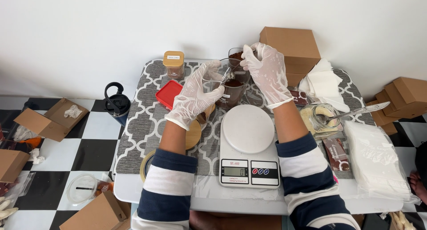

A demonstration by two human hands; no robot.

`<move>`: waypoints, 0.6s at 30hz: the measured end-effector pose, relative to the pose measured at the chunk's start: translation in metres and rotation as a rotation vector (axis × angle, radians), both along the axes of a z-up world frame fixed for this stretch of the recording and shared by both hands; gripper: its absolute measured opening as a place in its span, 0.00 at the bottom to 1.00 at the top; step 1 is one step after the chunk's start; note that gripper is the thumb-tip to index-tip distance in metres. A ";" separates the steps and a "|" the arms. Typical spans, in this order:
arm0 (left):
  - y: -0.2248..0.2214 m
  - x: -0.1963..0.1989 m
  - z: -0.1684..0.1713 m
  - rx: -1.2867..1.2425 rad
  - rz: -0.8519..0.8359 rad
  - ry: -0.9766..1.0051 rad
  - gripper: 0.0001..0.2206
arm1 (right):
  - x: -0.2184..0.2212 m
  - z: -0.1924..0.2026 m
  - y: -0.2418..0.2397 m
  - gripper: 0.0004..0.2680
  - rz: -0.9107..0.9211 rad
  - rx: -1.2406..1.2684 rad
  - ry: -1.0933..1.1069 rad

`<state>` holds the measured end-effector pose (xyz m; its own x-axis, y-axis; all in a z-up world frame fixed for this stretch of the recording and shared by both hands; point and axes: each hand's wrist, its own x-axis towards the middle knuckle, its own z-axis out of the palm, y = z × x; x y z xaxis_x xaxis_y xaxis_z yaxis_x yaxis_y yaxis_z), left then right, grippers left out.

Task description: The person packages powdered ingredients by placing a bag on a scale, filling a small cardboard box with packets, and using a spoon to transfer powder into a clear plastic bag.

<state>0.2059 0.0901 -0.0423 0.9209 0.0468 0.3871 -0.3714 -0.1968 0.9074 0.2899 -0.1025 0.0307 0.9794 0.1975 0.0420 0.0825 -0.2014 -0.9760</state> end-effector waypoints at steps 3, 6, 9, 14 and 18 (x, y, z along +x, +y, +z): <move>0.001 -0.002 0.003 -0.036 0.014 0.018 0.29 | 0.014 -0.019 -0.006 0.08 -0.023 -0.154 -0.271; 0.009 -0.001 0.000 -0.131 -0.040 0.060 0.30 | 0.030 -0.029 -0.013 0.11 0.034 -0.071 -0.254; 0.016 -0.002 0.006 -0.163 0.003 0.049 0.30 | 0.035 -0.027 -0.022 0.12 0.058 -0.047 -0.177; 0.022 0.013 -0.004 -0.138 0.172 0.102 0.33 | 0.020 -0.011 -0.029 0.12 0.181 -0.028 -0.123; 0.019 0.012 0.002 -0.152 0.199 0.129 0.33 | 0.016 -0.008 -0.026 0.11 0.209 0.010 -0.102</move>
